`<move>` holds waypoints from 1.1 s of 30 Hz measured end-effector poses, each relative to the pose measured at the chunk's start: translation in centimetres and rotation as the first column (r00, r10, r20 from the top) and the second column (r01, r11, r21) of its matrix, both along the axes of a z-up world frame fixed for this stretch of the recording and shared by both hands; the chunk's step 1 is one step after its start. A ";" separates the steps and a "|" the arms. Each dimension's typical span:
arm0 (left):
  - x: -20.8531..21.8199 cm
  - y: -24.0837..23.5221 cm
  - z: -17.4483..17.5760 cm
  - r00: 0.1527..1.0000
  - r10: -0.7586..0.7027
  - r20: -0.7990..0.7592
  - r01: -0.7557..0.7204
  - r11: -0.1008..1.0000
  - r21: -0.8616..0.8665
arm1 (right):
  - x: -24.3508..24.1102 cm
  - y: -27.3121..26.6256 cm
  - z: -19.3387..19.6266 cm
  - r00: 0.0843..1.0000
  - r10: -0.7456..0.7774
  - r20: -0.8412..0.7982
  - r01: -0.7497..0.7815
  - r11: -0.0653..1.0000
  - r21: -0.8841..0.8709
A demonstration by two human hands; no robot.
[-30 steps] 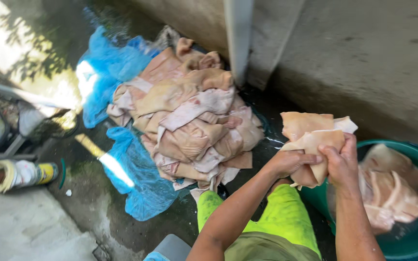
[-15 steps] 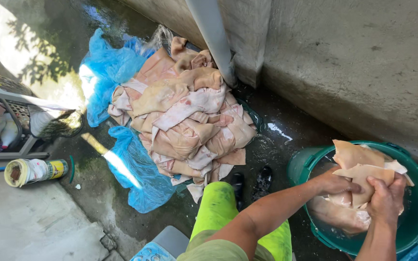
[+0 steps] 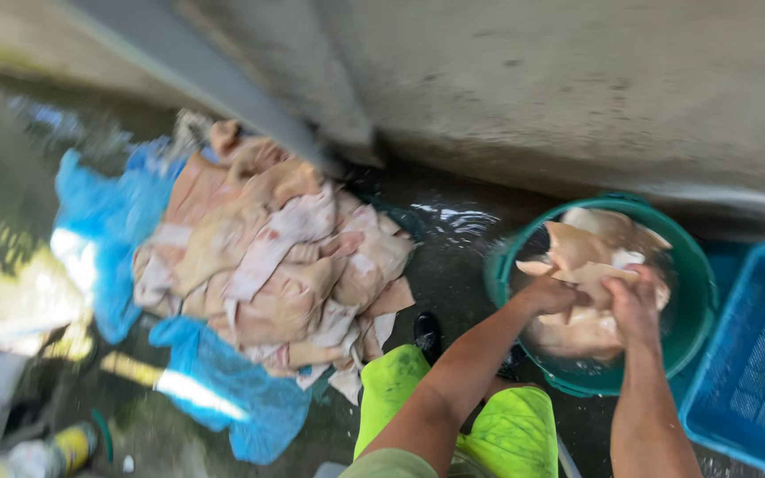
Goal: The person is washing large, pale animal skins by hand. They repeatedly submerge the skins in a green bucket of water, agitate them, and then transfer them to a blue basket.
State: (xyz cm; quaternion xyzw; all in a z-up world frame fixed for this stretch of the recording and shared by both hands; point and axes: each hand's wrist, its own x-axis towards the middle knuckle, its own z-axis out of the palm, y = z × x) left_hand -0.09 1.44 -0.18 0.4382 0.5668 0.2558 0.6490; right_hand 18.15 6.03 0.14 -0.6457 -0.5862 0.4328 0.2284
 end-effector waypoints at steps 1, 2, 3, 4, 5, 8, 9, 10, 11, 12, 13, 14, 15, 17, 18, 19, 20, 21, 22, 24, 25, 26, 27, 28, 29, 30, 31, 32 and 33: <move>0.3 0.5 -0.1 0.995 -0.084 -0.057 0.087 0.995 0.058 | 0.3 0.2 -0.5 0.998 -0.045 -0.050 0.042 0.997 -0.069; 0.7 0.6 -0.3 0.987 -0.142 -0.069 0.146 0.988 0.055 | 0.9 0.2 -0.8 0.991 -0.072 -0.116 0.060 0.993 -0.104; 1.3 0.8 -0.5 0.976 -0.200 -0.082 0.205 0.977 0.052 | 1.6 0.3 -0.9 0.978 -0.100 -0.181 0.076 0.988 -0.137; 1.9 1.0 -0.8 0.989 -0.147 0.003 0.147 0.989 -0.031 | 2.3 0.5 -1.0 0.984 -0.116 -0.136 0.086 0.974 -0.208; 2.7 1.3 -1.0 0.993 -0.086 0.080 0.096 0.988 -0.122 | 2.8 0.6 -1.1 0.987 -0.128 -0.092 0.098 0.955 -0.279; 5.0 1.9 -1.4 0.979 -0.198 -0.040 0.195 0.978 -0.072 | 5.1 1.2 -1.6 0.992 -0.108 -0.072 0.083 0.951 -0.297; 5.6 2.0 -1.5 0.987 -0.160 -0.002 0.159 0.982 -0.101 | 5.8 1.3 -2.0 0.996 -0.089 -0.028 0.076 0.944 -0.320; 6.1 1.8 -1.6 0.986 0.040 0.159 -0.013 0.985 -0.171 | 6.1 1.8 -2.6 0.995 -0.090 -0.048 0.070 0.945 -0.319; 6.3 1.9 -1.9 0.923 0.246 0.297 -0.167 0.949 -0.269 | 6.3 2.3 -3.3 0.994 -0.091 -0.068 0.064 0.946 -0.318; 6.2 1.8 -2.4 0.951 0.223 0.212 -0.172 0.956 -0.237 | 6.4 2.5 -4.1 0.993 -0.077 -0.089 0.044 0.945 -0.324; 6.1 1.7 -3.0 0.972 0.201 0.124 -0.173 0.964 -0.204 | 6.4 2.7 -4.8 0.980 -0.088 -0.179 0.054 0.980 -0.190; 6.2 2.2 -3.7 0.983 0.179 0.033 -0.171 0.972 -0.163 | 6.4 3.0 -5.5 0.959 -0.084 -0.272 0.074 0.996 -0.047; 6.6 2.4 -4.4 0.956 0.277 0.099 -0.260 0.953 -0.155 | 6.6 3.3 -6.2 0.931 -0.064 -0.361 0.105 0.990 0.096; 7.0 3.0 -6.0 0.868 0.436 0.239 -0.409 0.899 -0.157 | 6.9 3.9 -6.9 0.973 -0.143 -0.181 0.160 0.983 0.085; 7.2 2.9 -6.7 0.903 0.427 0.046 -0.420 0.900 -0.117 | 7.2 3.5 -6.8 0.981 -0.178 -0.083 0.184 0.980 0.072; 7.2 2.7 -7.2 0.901 0.408 -0.148 -0.421 0.904 -0.071 | 7.4 2.9 -6.7 0.997 -0.073 0.005 0.072 0.989 0.129; 7.1 2.7 -7.9 0.862 0.381 -0.334 -0.409 0.912 -0.015 | 7.2 2.5 -6.5 0.995 0.026 0.097 -0.044 0.983 0.180; 7.2 2.2 -8.5 0.864 0.312 -0.394 -0.369 0.926 -0.076 | 6.9 1.9 -6.2 0.974 0.121 0.193 -0.162 0.963 0.216; 7.4 1.6 -8.9 0.860 0.240 -0.450 -0.330 0.935 -0.133 | 6.5 1.5 -5.9 0.917 0.219 0.334 -0.241 0.970 0.026; 7.6 0.8 -9.5 0.822 0.069 -0.565 -0.181 0.973 -0.144 | 5.4 0.4 -5.6 0.732 0.447 0.514 -0.279 0.885 -0.373; 8.1 0.4 -9.9 0.777 -0.017 -0.629 -0.062 0.993 -0.104 | 4.9 -0.1 -5.9 0.734 0.423 0.531 -0.246 0.895 -0.373; 8.2 -0.2 -10.3 0.715 -0.094 -0.692 0.058 0.995 -0.076 | 4.4 -0.7 -6.3 0.735 0.403 0.546 -0.215 0.901 -0.376; 8.2 -0.5 -11.0 0.722 -0.109 -0.683 0.085 0.994 -0.070 | 4.2 -1.0 -6.9 0.735 0.383 0.560 -0.184 0.907 -0.378; 8.4 -1.2 -11.6 0.731 -0.126 -0.670 0.107 0.992 -0.070 | 4.2 -1.6 -7.6 0.730 0.373 0.572 -0.199 0.917 -0.344; 8.5 -1.8 -12.3 0.739 -0.143 -0.658 0.129 0.989 -0.069 | 4.3 -2.1 -8.4 0.726 0.364 0.584 -0.215 0.926 -0.310; 8.4 -1.9 -13.0 0.730 -0.154 -0.666 0.134 0.988 -0.081 | 4.5 -1.6 -9.4 0.721 0.352 0.598 -0.235 0.935 -0.267; 8.3 -2.0 -13.7 0.721 -0.165 -0.674 0.140 0.986 -0.092 | 4.9 -1.0 -10.3 0.743 0.343 0.575 -0.237 0.938 -0.253; 8.4 -2.3 -14.4 0.713 -0.176 -0.679 0.140 0.984 -0.108 | 5.6 -0.6 -11.3 0.762 0.340 0.551 -0.244 0.939 -0.243; 8.6 -2.5 -15.2 0.695 -0.222 -0.684 0.170 0.975 -0.144 | 6.3 -0.2 -12.2 0.780 0.338 0.526 -0.249 0.940 -0.234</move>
